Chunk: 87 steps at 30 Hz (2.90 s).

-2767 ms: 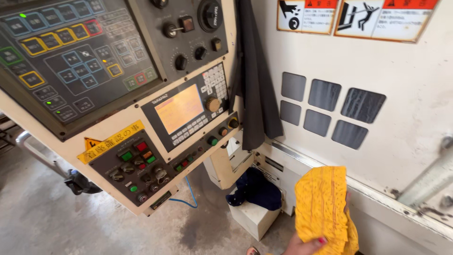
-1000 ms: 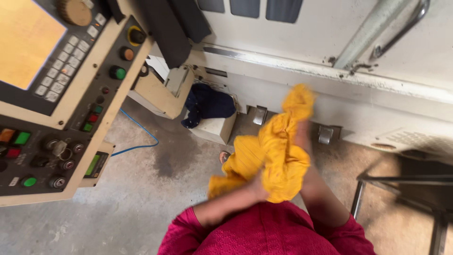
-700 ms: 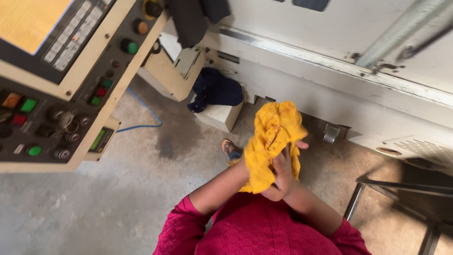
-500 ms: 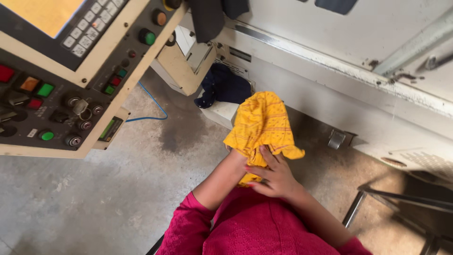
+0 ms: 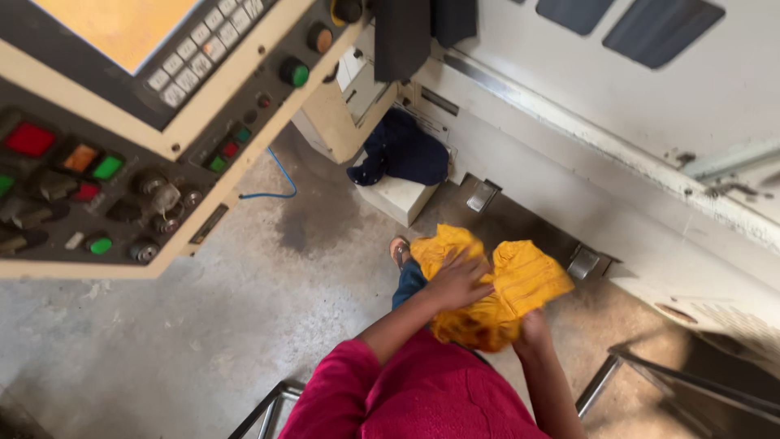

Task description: The person organizes cylindrical metal rods from a green bin and a cardboard box, using a caliper to measure them and an air blower to clean them. They then load the rods into a CNC machine and wipe the machine's exterior with a cloth.

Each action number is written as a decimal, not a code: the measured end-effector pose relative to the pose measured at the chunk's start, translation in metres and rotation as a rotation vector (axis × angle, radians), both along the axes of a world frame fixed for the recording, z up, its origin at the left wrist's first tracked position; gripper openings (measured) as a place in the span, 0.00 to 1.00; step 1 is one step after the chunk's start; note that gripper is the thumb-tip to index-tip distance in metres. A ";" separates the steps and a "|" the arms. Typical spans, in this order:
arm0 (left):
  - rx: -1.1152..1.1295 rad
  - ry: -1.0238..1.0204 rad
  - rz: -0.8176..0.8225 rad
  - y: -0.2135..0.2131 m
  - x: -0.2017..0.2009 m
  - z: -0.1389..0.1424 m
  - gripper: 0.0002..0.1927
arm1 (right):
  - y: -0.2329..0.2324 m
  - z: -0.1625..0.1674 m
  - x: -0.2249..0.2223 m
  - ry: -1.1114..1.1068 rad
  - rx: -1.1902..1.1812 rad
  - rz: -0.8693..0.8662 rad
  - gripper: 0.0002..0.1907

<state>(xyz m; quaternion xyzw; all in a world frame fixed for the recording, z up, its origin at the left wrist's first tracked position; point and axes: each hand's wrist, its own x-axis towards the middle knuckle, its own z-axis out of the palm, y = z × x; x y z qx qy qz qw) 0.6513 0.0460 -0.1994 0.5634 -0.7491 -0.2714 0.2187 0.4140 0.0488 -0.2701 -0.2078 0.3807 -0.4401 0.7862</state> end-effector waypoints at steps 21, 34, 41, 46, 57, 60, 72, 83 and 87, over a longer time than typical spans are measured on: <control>0.722 0.169 1.207 0.151 0.189 -0.093 0.23 | -0.321 0.157 0.404 0.290 -0.065 0.651 0.31; 0.615 -0.066 0.968 0.089 0.175 -0.101 0.24 | -0.075 0.021 -0.006 1.416 -0.496 1.077 0.27; 0.389 -0.046 0.667 -0.014 0.124 -0.093 0.25 | 0.148 0.036 -0.277 0.998 0.846 -0.449 0.26; -0.248 0.474 0.312 -0.130 0.021 -0.024 0.14 | 0.155 0.045 -0.258 0.723 0.724 -0.817 0.26; -0.416 1.276 -0.283 -0.339 -0.162 0.274 0.25 | -0.227 0.181 -0.149 0.696 -0.771 -0.787 0.21; 0.038 1.562 -0.448 -0.352 -0.215 0.297 0.23 | -0.273 0.217 -0.141 0.701 -0.960 -0.802 0.20; -0.330 1.208 -0.379 -0.343 -0.222 0.279 0.28 | -0.302 0.162 -0.164 0.377 -1.040 -0.391 0.22; -0.478 1.089 -0.466 -0.344 -0.216 0.285 0.23 | -0.302 0.159 -0.159 0.340 -1.050 -0.443 0.19; -0.497 1.078 -0.491 -0.343 -0.214 0.283 0.20 | -0.301 0.156 -0.157 0.367 -1.043 -0.440 0.17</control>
